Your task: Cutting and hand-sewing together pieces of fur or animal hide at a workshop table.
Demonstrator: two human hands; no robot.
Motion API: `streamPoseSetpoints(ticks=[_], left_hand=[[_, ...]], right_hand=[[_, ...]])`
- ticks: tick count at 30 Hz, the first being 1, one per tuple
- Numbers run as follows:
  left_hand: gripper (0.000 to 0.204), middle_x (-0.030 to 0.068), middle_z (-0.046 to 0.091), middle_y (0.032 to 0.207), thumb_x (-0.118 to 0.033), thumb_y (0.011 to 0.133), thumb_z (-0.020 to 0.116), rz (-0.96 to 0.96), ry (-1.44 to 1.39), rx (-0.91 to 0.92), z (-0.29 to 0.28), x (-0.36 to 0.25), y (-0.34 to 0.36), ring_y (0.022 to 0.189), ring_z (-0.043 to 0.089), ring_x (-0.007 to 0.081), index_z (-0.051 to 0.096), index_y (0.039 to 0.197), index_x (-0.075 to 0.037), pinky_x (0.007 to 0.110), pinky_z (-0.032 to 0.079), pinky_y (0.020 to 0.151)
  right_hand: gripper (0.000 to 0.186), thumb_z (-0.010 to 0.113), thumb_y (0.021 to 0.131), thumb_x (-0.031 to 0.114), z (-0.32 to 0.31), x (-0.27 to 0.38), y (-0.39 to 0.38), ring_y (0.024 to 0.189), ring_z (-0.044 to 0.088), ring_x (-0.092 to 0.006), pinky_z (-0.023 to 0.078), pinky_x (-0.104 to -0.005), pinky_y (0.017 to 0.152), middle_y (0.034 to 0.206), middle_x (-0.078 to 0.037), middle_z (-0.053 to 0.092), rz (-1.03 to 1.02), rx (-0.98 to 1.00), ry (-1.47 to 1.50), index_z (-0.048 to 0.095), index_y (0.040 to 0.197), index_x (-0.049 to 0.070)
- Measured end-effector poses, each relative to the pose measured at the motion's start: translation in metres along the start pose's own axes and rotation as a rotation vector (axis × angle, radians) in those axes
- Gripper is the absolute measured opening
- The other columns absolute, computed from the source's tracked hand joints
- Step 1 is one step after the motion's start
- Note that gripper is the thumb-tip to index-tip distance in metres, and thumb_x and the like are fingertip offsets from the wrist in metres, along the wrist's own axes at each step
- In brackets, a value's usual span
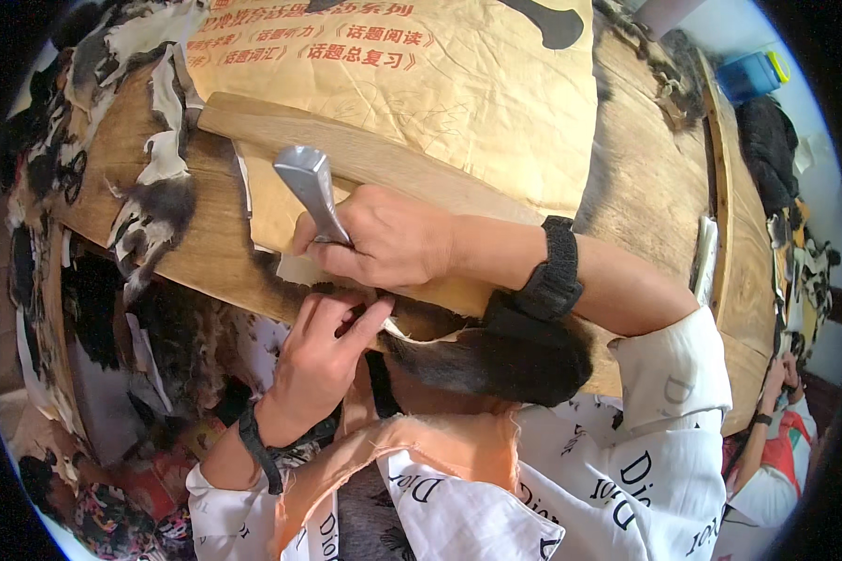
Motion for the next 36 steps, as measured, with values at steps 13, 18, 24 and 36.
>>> streamPoseSetpoints(ticks=[13,18,24,36], left_hand=[[0.021,0.0064,0.062,0.078,0.001,0.068,0.063,-0.156,-0.272,-0.311,0.001,0.011,0.001,0.068,0.061,0.0225,0.065,0.088,-0.004,0.031,0.050,0.060],[0.019,0.0072,0.063,0.078,0.004,0.070,0.063,-0.203,-0.291,-0.435,-0.006,0.018,-0.009,0.069,0.061,0.0233,0.066,0.086,-0.006,0.032,0.050,0.060],[0.021,0.0062,0.062,0.079,0.005,0.070,0.062,-0.176,-0.324,-0.412,-0.011,0.015,-0.010,0.070,0.062,0.0232,0.066,0.086,-0.007,0.031,0.050,0.060],[0.020,0.0115,0.064,0.079,0.011,0.067,0.062,-0.172,-0.305,-0.533,-0.057,0.019,-0.021,0.070,0.064,0.0246,0.065,0.083,-0.001,0.030,0.052,0.063]], right_hand=[[0.021,0.049,0.080,0.014,0.003,-0.004,-0.002,0.068,0.060,-0.0365,0.047,-0.0416,0.065,0.073,-0.020,0.060,-0.079,-0.097,-0.059,0.058,0.094,0.002],[0.018,0.050,0.076,0.011,0.004,0.000,-0.017,0.063,0.056,-0.0384,0.045,-0.0429,0.062,0.068,-0.021,0.057,-0.154,-0.025,-0.069,0.056,0.090,0.002],[0.014,0.052,0.074,0.012,0.008,0.002,-0.005,0.066,0.055,-0.0373,0.044,-0.0422,0.064,0.068,-0.020,0.054,-0.173,-0.012,-0.140,0.057,0.082,0.003],[0.018,0.052,0.078,0.010,0.011,0.004,0.037,0.065,0.059,-0.0320,0.046,-0.0404,0.062,0.073,-0.016,0.060,-0.002,0.090,-0.166,0.059,0.093,0.004]])
Point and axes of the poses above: each hand's wrist, its own y-axis towards the middle knuckle, its own z-axis out of the palm, x = y × z, the point moved 5 cm from there along y, towards the middle knuckle
